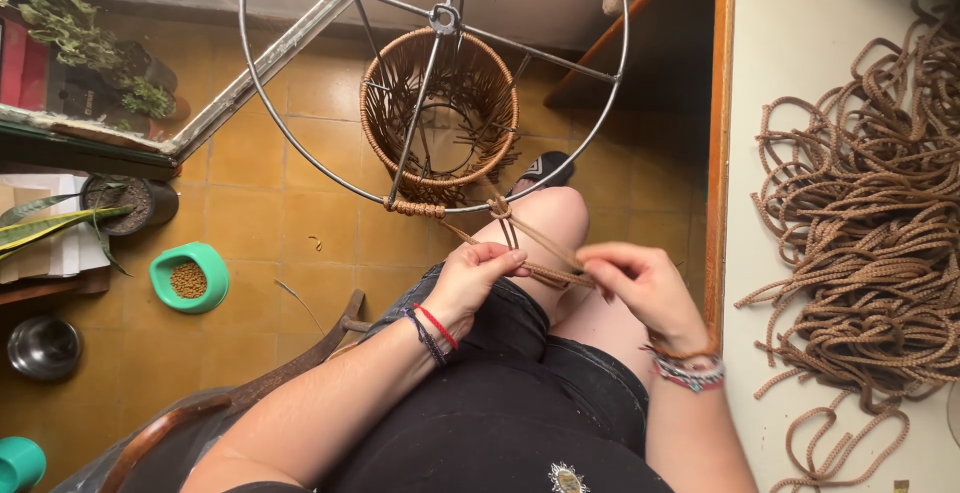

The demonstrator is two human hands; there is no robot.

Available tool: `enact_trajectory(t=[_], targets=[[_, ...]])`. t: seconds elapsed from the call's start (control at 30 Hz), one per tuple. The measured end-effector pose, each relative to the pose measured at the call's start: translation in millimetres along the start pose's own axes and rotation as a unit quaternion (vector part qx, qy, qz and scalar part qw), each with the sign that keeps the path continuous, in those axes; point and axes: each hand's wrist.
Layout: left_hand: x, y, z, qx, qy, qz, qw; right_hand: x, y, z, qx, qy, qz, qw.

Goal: Weaving brown rope around a metal lampshade frame to create a decorative cover.

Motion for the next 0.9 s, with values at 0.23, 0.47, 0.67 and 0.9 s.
enact_trajectory(t=[0.23, 0.47, 0.67, 0.9], targets=[[-4.1, 13.8, 9.5, -0.016, 0.002, -0.003, 1.0, 11.6, 9.0, 0.4, 0.032, 0.135, -0.081, 0.987], [-2.0, 17.7, 12.6, -0.031, -0.014, -0.006, 0.999, 13.6, 8.1, -1.0, 0.0, 0.2, -0.13, 0.971], [2.9, 13.3, 11.9, -0.027, -0.027, -0.012, 0.999, 14.6, 8.3, 17.1, -0.037, 0.188, -0.13, 0.973], [18.6, 28.4, 44.0, 0.039, -0.308, -0.138, 0.94, 10.5, 8.9, 6.3, 0.017, 0.109, -0.09, 0.99]])
Point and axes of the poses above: each hand's wrist, its own y-axis away from the middle knuckle, its own x-axis out of the back of the hand, z = x × y, and after that the axes turned 6 degrees about x, right-handed
